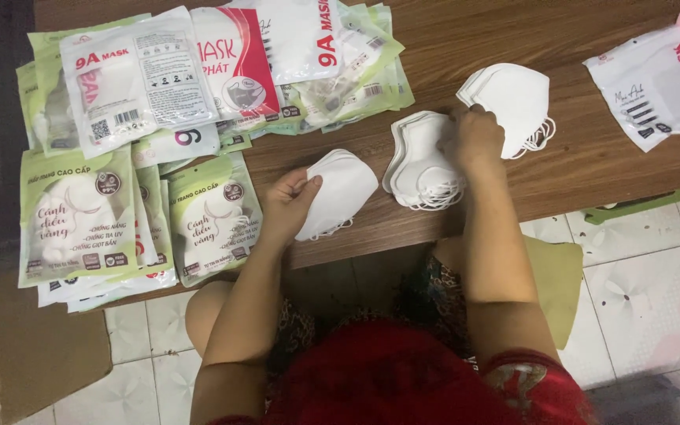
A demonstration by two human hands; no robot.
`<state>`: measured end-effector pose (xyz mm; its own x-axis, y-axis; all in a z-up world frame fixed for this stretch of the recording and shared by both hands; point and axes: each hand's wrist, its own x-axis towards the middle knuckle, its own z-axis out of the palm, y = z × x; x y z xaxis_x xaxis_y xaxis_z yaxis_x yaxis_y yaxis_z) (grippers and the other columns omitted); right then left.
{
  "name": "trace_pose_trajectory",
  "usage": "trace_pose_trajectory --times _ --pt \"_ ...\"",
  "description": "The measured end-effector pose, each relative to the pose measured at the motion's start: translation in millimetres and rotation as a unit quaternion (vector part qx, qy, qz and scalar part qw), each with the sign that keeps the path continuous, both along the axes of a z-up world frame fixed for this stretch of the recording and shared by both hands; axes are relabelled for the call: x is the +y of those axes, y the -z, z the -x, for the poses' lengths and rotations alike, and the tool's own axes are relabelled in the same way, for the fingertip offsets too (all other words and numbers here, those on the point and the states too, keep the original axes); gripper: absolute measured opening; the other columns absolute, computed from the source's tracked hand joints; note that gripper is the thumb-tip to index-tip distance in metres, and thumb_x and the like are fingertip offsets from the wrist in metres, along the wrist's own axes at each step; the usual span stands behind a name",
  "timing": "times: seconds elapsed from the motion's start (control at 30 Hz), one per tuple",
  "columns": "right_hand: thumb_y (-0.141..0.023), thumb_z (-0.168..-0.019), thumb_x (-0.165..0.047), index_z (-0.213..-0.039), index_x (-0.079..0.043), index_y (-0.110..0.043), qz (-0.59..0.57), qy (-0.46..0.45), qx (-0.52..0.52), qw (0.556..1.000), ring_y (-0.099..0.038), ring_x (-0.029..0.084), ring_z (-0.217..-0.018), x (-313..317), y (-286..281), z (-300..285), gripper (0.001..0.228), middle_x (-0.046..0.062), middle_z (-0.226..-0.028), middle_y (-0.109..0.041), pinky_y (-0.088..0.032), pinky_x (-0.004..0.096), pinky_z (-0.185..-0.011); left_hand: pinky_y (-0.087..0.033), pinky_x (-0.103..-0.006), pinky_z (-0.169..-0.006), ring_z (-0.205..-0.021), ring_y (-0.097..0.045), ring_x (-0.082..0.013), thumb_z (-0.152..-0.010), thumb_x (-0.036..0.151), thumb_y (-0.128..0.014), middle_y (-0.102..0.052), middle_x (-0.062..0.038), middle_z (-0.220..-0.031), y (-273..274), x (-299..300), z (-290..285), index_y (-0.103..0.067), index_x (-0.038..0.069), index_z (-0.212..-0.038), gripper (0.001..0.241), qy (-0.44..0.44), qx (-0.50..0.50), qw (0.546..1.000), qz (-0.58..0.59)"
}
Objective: Organizing and stacking white face masks on a wooden table.
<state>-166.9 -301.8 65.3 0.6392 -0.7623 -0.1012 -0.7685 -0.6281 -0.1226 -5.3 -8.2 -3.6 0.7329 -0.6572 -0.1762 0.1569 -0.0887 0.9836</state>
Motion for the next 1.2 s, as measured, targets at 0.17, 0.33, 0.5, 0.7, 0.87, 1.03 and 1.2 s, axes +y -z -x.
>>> trace_pose_trajectory --times 0.17,0.33,0.5,0.7,0.87,1.03,1.2 --pt "-0.091 -0.068 -0.005 -0.12 0.0 -0.074 0.011 0.016 -0.014 1.0 -0.069 0.042 -0.096 14.7 -20.3 -4.5 0.055 0.028 -0.106 -0.071 -0.056 0.051 -0.077 -0.063 -0.0359 -0.08 -0.09 -0.071 -0.0159 -0.1 0.017 -0.073 -0.078 -0.011 -0.105 -7.1 1.1 2.4 -0.076 0.008 -0.115 0.018 -0.005 0.001 1.0 -0.007" --pt "-0.084 -0.073 -0.004 -0.111 -0.005 -0.078 0.029 0.01 -0.049 0.998 -0.069 0.036 -0.087 -10.9 23.0 4.5 0.038 0.02 -0.096 -0.073 -0.051 0.044 -0.071 -0.062 -0.0347 -0.08 -0.089 -0.07 -0.0151 -0.1 0.015 -0.072 -0.078 -0.011 -0.104 -2.4 0.4 3.0 -0.076 0.008 -0.117 0.019 -0.009 -0.005 1.0 0.008" --pt "-0.074 -0.094 -0.004 -0.105 0.0 -0.072 -0.25 -0.095 -0.374 0.888 -0.066 0.03 -0.09 9.3 0.0 18.0 0.011 0.021 -0.091 -0.07 -0.053 0.043 -0.081 -0.062 -0.0353 -0.079 -0.091 -0.069 -0.0151 -0.101 0.015 -0.071 -0.078 -0.012 -0.104 -6.6 -0.5 2.0 -0.076 0.005 -0.116 0.019 -0.031 -0.034 0.999 0.028" --pt "-0.081 -0.088 -0.01 -0.1 -0.007 -0.072 -0.442 -0.121 -0.369 0.809 -0.06 0.011 -0.072 49.1 -28.7 2.6 0.016 -0.001 -0.075 -0.06 -0.051 0.023 -0.066 -0.062 -0.0339 -0.079 -0.089 -0.071 -0.0148 -0.101 0.014 -0.071 -0.078 -0.011 -0.105 12.4 1.1 -3.5 -0.076 0.007 -0.115 0.017 -0.024 -0.034 0.999 -0.004" --pt "-0.08 -0.088 -0.008 -0.097 -0.003 -0.072 -0.501 -0.113 -0.346 0.785 -0.061 0.011 -0.067 67.0 16.3 -19.3 0.014 0.001 -0.073 -0.065 -0.053 0.024 -0.063 -0.063 -0.0322 -0.079 -0.088 -0.072 -0.0131 -0.099 0.016 -0.073 -0.079 -0.009 -0.101 -2.0 -3.0 6.2 -0.077 0.009 -0.113 0.017 0.009 0.002 1.0 0.002" --pt "-0.081 -0.088 -0.011 -0.095 -0.002 -0.071 -0.51 -0.101 -0.336 0.785 -0.064 0.013 -0.064 77.7 19.8 -26.1 0.015 0.004 -0.072 -0.068 -0.056 0.026 -0.06 -0.063 -0.0311 -0.078 -0.087 -0.072 -0.0115 -0.097 0.017 -0.076 -0.079 -0.008 -0.1 -2.6 -2.7 8.3 -0.077 0.009 -0.112 0.017 0.028 0.02 0.999 0.016" --pt "-0.083 -0.087 -0.013 -0.095 -0.003 -0.073 -0.521 -0.088 -0.321 0.786 -0.067 0.015 -0.063 82.7 24.0 -28.5 0.016 0.006 -0.072 -0.071 -0.058 0.028 -0.06 -0.062 -0.0298 -0.079 -0.089 -0.069 -0.0111 -0.096 0.016 -0.077 -0.079 -0.01 -0.103 -3.2 -3.2 9.0 -0.075 0.006 -0.115 0.021 0.036 0.041 0.998 0.033"
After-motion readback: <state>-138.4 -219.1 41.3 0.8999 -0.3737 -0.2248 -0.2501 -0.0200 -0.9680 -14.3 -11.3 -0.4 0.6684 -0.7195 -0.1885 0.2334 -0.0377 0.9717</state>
